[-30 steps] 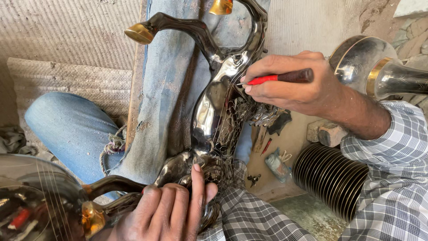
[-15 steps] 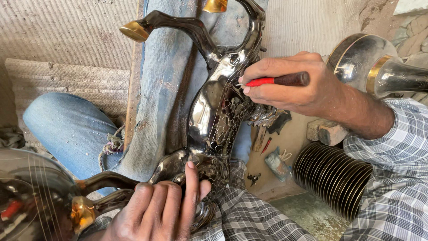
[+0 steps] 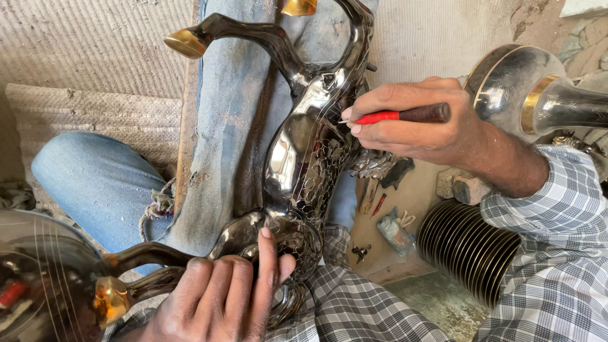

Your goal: The person uses a small red-handled engraving tool and a wooden mallet to carve scale patterns into the side of a polished metal horse statue. They repeatedly tap the tool to create indentations, then reposition the tool to continue the pattern along the horse's flank.

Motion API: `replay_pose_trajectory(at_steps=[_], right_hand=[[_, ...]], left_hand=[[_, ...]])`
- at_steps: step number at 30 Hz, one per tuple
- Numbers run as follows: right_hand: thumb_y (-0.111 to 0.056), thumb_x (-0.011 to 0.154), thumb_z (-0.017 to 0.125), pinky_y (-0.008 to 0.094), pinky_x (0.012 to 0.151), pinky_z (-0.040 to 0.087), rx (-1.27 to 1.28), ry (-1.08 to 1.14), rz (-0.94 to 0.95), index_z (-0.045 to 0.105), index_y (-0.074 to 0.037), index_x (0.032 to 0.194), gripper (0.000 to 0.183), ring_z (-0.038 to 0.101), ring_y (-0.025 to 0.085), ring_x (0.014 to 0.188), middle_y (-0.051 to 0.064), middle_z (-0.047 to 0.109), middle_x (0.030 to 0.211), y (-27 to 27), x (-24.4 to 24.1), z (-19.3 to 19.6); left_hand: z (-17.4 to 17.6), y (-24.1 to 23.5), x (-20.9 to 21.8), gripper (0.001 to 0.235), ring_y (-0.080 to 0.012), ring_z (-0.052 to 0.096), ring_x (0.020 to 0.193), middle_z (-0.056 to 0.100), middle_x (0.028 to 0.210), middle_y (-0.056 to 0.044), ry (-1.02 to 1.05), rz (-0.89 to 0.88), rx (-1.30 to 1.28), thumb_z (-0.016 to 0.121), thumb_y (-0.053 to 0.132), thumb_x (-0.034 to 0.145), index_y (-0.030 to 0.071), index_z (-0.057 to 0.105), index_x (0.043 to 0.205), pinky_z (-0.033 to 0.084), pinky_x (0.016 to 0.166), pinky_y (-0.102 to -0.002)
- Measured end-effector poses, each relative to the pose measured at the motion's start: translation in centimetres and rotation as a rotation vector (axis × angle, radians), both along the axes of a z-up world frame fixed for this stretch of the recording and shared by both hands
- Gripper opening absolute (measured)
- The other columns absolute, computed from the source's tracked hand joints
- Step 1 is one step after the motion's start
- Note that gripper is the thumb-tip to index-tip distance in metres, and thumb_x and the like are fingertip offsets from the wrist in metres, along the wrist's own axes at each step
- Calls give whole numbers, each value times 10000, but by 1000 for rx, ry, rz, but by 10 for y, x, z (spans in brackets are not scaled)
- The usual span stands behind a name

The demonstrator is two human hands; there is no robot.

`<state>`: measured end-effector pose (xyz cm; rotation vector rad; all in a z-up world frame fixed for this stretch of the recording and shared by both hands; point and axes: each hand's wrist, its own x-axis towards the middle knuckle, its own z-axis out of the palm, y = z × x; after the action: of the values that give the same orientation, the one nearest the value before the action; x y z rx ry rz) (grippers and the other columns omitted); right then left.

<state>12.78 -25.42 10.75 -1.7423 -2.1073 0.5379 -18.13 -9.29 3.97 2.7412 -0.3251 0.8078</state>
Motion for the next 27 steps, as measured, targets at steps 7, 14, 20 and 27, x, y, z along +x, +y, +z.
replay_pose_trajectory(at_steps=[7, 14, 20, 27], right_hand=[[-25, 863, 860, 271, 736, 663, 68, 31, -12, 749, -5, 939, 135, 767, 196, 884, 166, 736, 1112, -6, 0, -5], [9, 858, 883, 259, 709, 653, 123, 13, -30, 739, -13, 902, 152, 762, 179, 841, 142, 739, 1104, -11, -1, -12], [43, 847, 859, 270, 730, 659, 150, 59, -10, 728, 22, 923, 153, 759, 200, 853, 173, 723, 1109, -12, 1, -14], [84, 823, 865, 215, 661, 637, 198, 121, 5, 731, 43, 858, 144, 739, 136, 789, 192, 725, 1088, -13, 1, -21]], left_hand=[[1, 1, -1, 381, -81, 548, 463, 556, 504, 2, 32, -4, 0, 699, 310, 1019, -46, 810, 939, 388, 437, -220], [-5, 0, -1, 384, -76, 511, 456, 518, 514, 24, 2, 5, 26, 719, 314, 1021, -54, 810, 960, 349, 428, -222], [-6, -2, -4, 374, -90, 480, 435, 469, 490, 20, 46, 36, 14, 732, 313, 996, -50, 815, 955, 351, 413, -244], [-5, -6, -3, 347, -115, 487, 450, 486, 509, -9, 67, 78, -29, 750, 295, 980, -46, 806, 958, 374, 428, -262]])
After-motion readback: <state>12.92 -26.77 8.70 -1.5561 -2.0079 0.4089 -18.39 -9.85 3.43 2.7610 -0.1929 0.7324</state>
